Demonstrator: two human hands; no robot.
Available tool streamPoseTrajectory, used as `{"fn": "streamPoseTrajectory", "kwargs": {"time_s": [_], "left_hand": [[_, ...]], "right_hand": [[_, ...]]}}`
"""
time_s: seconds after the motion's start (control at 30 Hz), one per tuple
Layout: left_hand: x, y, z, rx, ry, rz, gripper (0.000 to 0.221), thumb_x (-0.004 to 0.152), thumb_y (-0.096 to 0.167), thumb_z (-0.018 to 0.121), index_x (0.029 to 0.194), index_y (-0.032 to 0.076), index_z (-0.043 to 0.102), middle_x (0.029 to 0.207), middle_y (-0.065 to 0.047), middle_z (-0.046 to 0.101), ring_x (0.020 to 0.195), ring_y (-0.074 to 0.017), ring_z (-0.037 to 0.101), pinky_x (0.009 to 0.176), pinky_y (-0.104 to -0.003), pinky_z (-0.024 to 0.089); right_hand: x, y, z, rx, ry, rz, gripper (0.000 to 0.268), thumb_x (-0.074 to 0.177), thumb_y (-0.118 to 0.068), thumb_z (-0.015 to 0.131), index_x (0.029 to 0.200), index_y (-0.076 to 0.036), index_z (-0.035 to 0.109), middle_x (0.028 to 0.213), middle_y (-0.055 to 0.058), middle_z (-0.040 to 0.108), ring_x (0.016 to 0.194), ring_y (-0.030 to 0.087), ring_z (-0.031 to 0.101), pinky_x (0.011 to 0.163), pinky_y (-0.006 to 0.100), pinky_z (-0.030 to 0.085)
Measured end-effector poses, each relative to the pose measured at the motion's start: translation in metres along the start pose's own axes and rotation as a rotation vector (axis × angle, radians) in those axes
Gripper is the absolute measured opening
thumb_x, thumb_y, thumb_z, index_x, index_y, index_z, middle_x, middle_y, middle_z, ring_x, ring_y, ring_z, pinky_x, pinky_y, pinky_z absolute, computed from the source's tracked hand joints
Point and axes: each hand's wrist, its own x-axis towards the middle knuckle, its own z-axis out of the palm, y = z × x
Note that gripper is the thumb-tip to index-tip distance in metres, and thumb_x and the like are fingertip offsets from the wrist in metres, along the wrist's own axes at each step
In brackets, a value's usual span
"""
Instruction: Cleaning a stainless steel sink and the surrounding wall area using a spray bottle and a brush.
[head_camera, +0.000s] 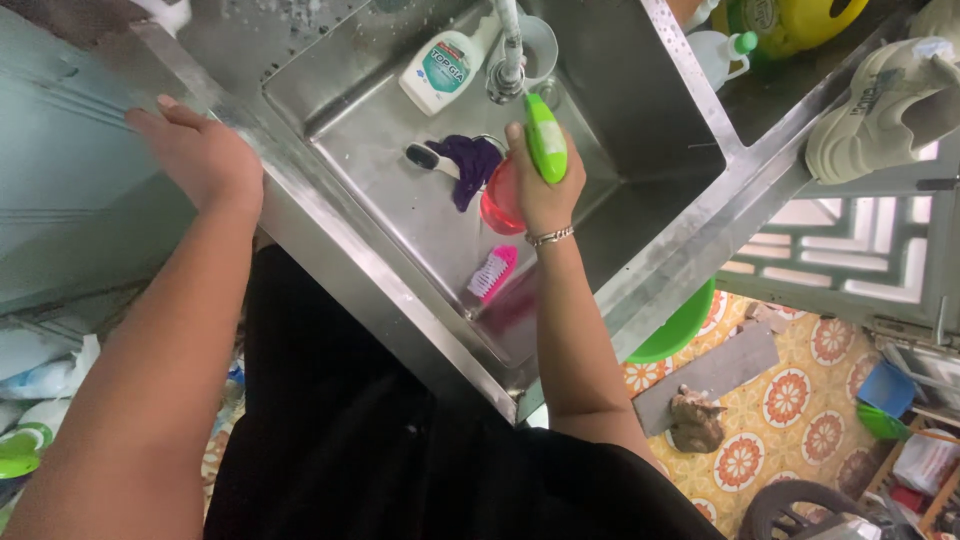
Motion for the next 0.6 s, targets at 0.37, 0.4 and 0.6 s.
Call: {"fn": "streamPoseTrajectory", "kwargs": {"time_s": [0.37, 0.4, 0.6], "left_hand": [[-0.003, 0.011, -0.003, -0.046, -0.068, -0.15, 0.055, 0.113, 0.029, 0.023, 0.155, -0.007, 0.018, 0.153, -0.029, 0.044, 0.143, -0.0342, 0.056, 0.118, -0.042, 0.047], [0.005, -0.01, 0.001, -0.041, -0.05, -0.066, 0.058, 0.117, 0.028, 0.024, 0.157, -0.011, 0.01, 0.158, -0.033, 0.034, 0.148, -0.0388, 0.047, 0.123, -0.043, 0.041], [0.009, -0.014, 0.004, -0.09, -0.018, -0.033, 0.062, 0.115, 0.028, 0.026, 0.156, -0.012, 0.002, 0.161, -0.035, 0.023, 0.149, -0.041, 0.038, 0.124, -0.044, 0.037]], "right_hand": [[-0.024, -0.013, 0.007, -0.126, 0.023, -0.14, 0.028, 0.093, -0.031, 0.081, 0.105, -0.008, 0.07, 0.092, 0.007, 0.072, 0.082, 0.018, 0.069, 0.079, 0.032, 0.056], [-0.023, -0.012, 0.01, -0.155, 0.036, -0.152, 0.029, 0.092, -0.032, 0.081, 0.105, -0.009, 0.069, 0.092, 0.008, 0.072, 0.082, 0.02, 0.07, 0.078, 0.033, 0.056], [-0.031, 0.013, 0.021, -0.345, 0.062, -0.117, 0.032, 0.09, -0.036, 0.085, 0.097, -0.01, 0.067, 0.086, 0.01, 0.069, 0.078, 0.029, 0.069, 0.073, 0.038, 0.054]]}}
